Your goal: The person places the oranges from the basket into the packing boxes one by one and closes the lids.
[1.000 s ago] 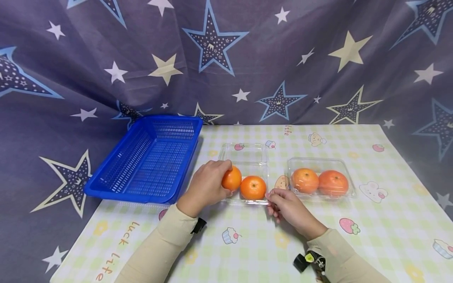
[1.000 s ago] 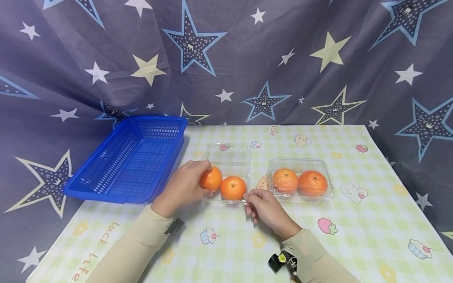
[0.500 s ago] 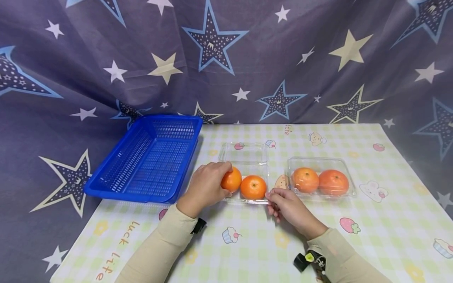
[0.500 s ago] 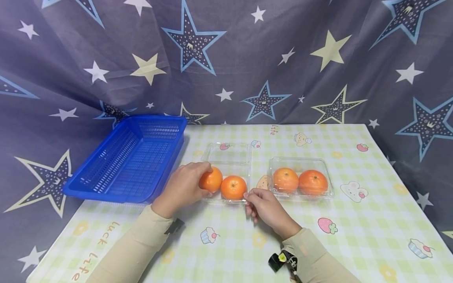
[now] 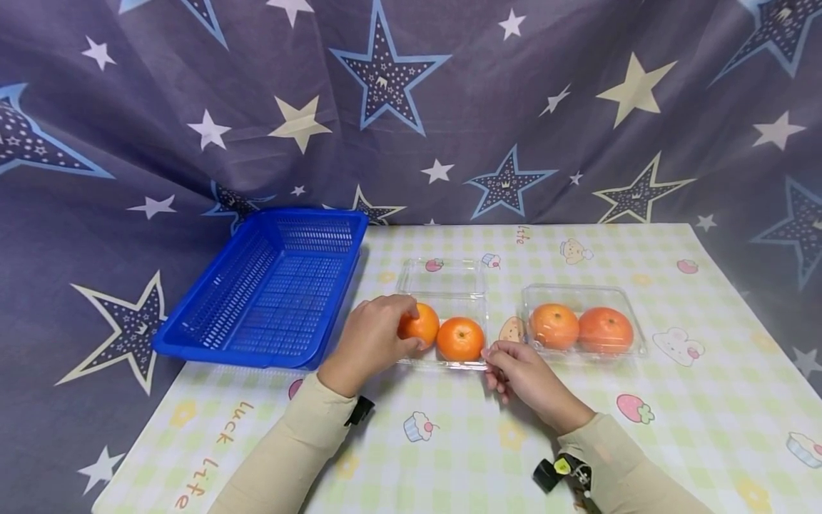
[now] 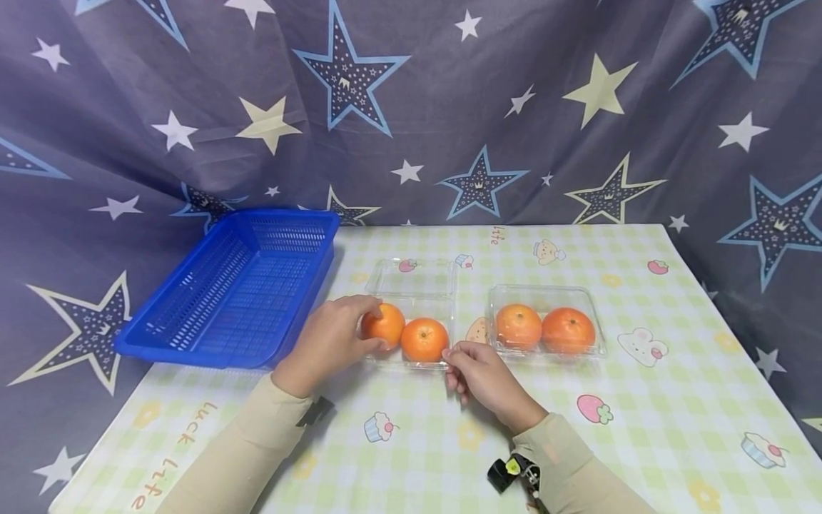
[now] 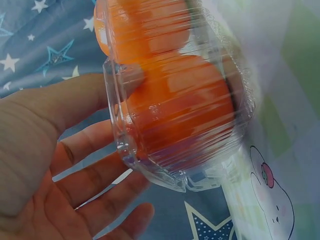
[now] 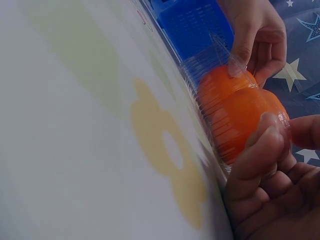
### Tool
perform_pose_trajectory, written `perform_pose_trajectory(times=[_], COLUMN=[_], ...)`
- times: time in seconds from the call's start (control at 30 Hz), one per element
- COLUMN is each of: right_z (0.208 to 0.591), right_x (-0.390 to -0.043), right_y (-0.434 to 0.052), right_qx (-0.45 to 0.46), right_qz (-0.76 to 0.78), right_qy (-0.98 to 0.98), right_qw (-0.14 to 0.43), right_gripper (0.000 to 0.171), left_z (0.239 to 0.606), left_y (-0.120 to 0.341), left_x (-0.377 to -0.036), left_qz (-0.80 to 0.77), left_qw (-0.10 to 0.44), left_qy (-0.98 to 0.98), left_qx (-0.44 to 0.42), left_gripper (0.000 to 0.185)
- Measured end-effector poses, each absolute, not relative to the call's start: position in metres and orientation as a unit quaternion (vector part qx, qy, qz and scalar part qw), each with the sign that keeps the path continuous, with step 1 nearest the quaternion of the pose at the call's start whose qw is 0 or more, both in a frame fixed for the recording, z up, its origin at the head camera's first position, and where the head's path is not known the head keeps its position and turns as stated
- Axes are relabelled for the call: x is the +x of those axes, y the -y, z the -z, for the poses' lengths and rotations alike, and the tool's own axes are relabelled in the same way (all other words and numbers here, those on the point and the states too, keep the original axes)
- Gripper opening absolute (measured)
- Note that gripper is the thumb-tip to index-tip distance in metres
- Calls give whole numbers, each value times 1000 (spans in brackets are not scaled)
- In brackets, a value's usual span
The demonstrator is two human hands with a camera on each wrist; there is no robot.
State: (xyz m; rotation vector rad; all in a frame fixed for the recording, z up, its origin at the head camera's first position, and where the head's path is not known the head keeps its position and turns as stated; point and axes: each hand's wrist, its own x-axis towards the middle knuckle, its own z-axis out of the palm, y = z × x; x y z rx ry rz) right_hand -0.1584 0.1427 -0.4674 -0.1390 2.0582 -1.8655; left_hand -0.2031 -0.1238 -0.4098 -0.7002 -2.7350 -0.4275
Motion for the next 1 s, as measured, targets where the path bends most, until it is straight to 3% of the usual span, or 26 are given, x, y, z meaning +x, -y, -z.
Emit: perform_pose_trajectory(times=[0.47, 0.73, 0.83, 1.0], right_z=[467, 458, 453, 443], right_x=[-158, -154, -152, -152], right_y=[-140, -132, -130, -128], right_qx=[-30, -9, -6, -10], right_qz=[664, 614, 573, 540], right_qy=[-727, -781, -813, -836], right_qw=[169, 112, 101, 100], right_gripper=[24, 19, 28, 62], left_z=[410, 411, 415, 423], left_y=[125, 127, 130, 134], left_x=[-204, -206, -208, -211], left_qz=[196, 272, 304, 371], left_qw=[103, 98, 72, 13], left_qy=[951, 939, 935, 920], left_qx=[-217, -185, -168, -122], left_gripper=[51, 52, 59, 75])
